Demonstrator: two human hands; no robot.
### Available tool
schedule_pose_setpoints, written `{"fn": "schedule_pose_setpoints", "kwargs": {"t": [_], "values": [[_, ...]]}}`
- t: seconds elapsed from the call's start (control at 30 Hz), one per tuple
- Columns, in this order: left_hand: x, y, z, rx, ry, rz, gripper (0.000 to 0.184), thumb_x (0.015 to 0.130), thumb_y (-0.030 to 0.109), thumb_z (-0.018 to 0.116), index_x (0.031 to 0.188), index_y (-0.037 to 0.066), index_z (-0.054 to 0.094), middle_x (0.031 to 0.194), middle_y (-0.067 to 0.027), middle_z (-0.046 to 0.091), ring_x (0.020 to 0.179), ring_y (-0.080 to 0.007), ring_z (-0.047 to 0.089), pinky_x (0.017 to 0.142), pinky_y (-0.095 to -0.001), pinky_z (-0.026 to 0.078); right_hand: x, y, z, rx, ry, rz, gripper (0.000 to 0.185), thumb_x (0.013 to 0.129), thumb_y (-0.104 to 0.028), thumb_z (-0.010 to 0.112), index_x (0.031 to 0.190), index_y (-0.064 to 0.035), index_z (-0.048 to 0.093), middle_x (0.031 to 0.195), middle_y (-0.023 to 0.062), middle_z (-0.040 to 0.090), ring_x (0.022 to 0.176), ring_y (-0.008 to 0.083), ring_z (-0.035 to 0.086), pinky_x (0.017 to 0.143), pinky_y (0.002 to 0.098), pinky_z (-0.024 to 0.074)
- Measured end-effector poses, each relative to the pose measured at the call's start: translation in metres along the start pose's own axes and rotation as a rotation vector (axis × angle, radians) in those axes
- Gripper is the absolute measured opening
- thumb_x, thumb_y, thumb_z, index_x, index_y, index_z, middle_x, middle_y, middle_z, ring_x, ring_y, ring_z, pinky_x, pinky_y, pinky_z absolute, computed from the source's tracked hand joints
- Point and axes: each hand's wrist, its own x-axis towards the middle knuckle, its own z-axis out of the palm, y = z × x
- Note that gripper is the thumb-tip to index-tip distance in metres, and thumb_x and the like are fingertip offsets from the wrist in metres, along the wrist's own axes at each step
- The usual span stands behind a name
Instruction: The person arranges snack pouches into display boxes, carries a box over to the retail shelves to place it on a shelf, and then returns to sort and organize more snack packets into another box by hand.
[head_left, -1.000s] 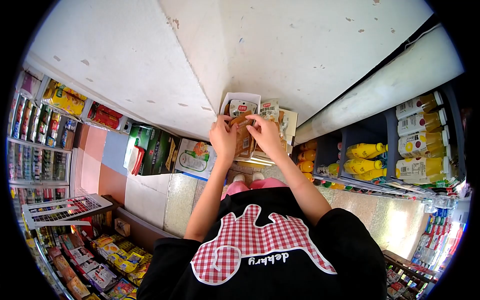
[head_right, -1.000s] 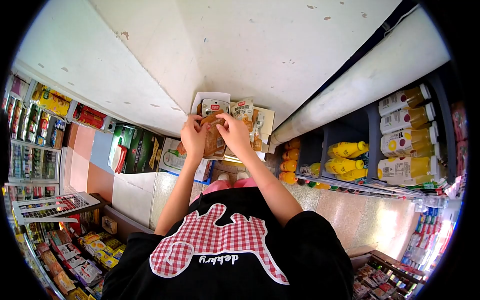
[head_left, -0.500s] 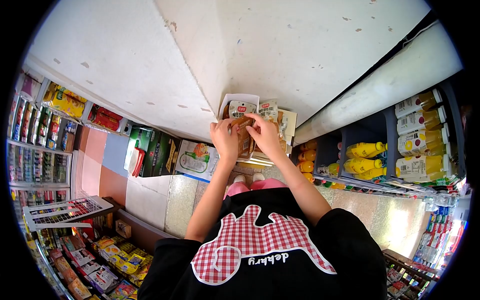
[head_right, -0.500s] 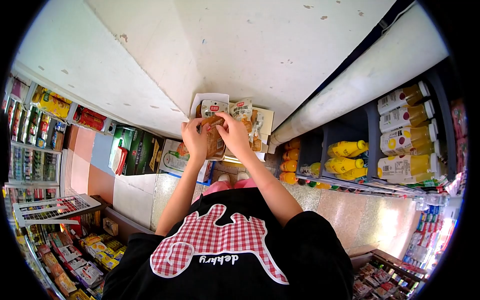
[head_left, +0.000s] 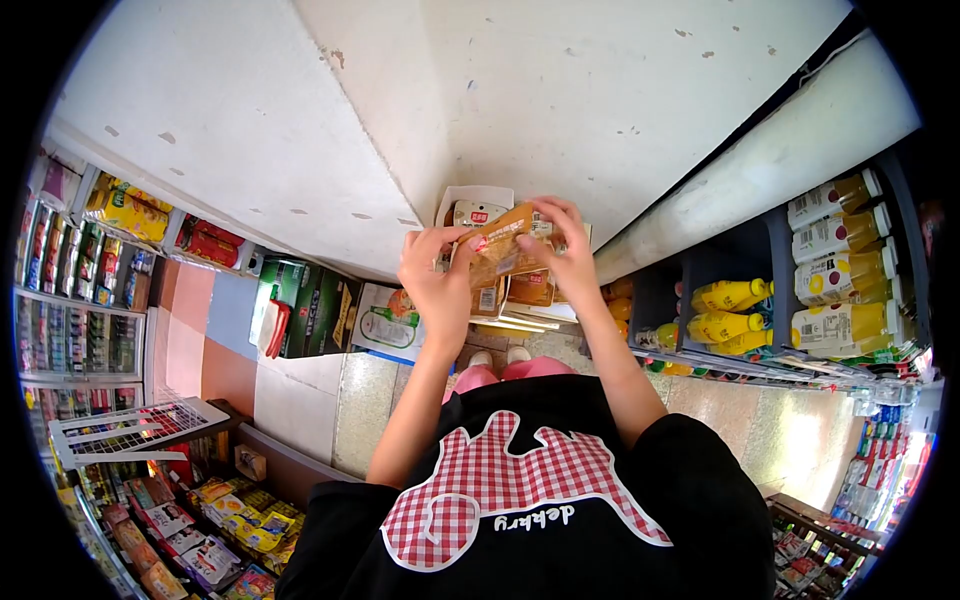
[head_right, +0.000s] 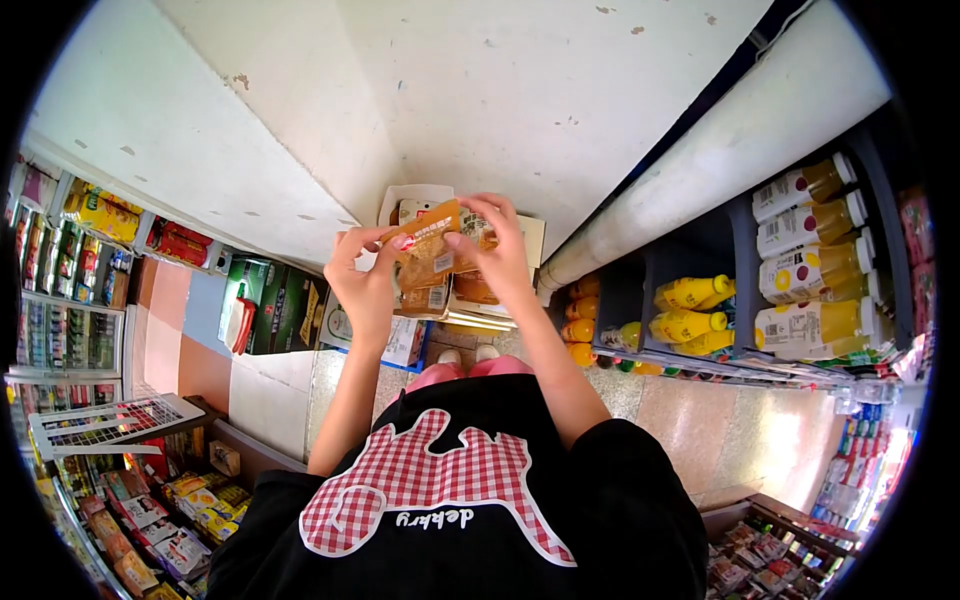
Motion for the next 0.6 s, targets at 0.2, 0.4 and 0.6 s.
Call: {"fn": "schedule_pose_setpoints", "kwargs": {"t": [0.2, 0.4, 0.6], "values": [[0.004, 0.014, 0.001, -0.381, -0.082, -0.217, 0.008, 0.079, -0.002, 0.073, 0.086, -0.003, 0.070, 0.080, -0.0042, 0.068, 0.075, -0.0097, 0.057, 0.069, -0.0253, 0.045, 0.000, -0.011, -0.030, 0.419, -0.146, 0.218, 0.027, 0.084, -0.014, 0.076, 0.106, -0.0012, 0.067, 0.103, 0.0039, 0.066, 0.098, 0.0130, 0.059, 0.089, 0.0291, 0.0437], [-0.004, -0.005, 0.026, -0.566, -0.234, -0.366, 0.021, 0.082, -0.001, 0.074, 0.102, -0.003, 0.068, 0.096, -0.0073, 0.068, 0.080, -0.0090, 0.059, 0.071, -0.0240, 0.048, -0.001, 0.012, -0.061, 0.256, -0.037, 0.139, 0.018, 0.080, -0.011, 0.078, 0.090, 0.0010, 0.070, 0.089, 0.0052, 0.068, 0.087, 0.0126, 0.061, 0.082, 0.0277, 0.0459], [-0.015, -0.014, 0.030, -0.372, -0.259, -0.267, 0.028, 0.090, 0.008, 0.065, 0.117, -0.001, 0.063, 0.108, -0.0083, 0.067, 0.089, -0.0154, 0.062, 0.073, -0.0289, 0.051, 0.013, 0.014, -0.089, -0.313, 0.169, -0.014, 0.015, 0.075, -0.011, 0.078, 0.084, -0.0009, 0.071, 0.080, 0.0116, 0.067, 0.078, 0.0252, 0.062, 0.075, 0.0335, 0.0474]]}}
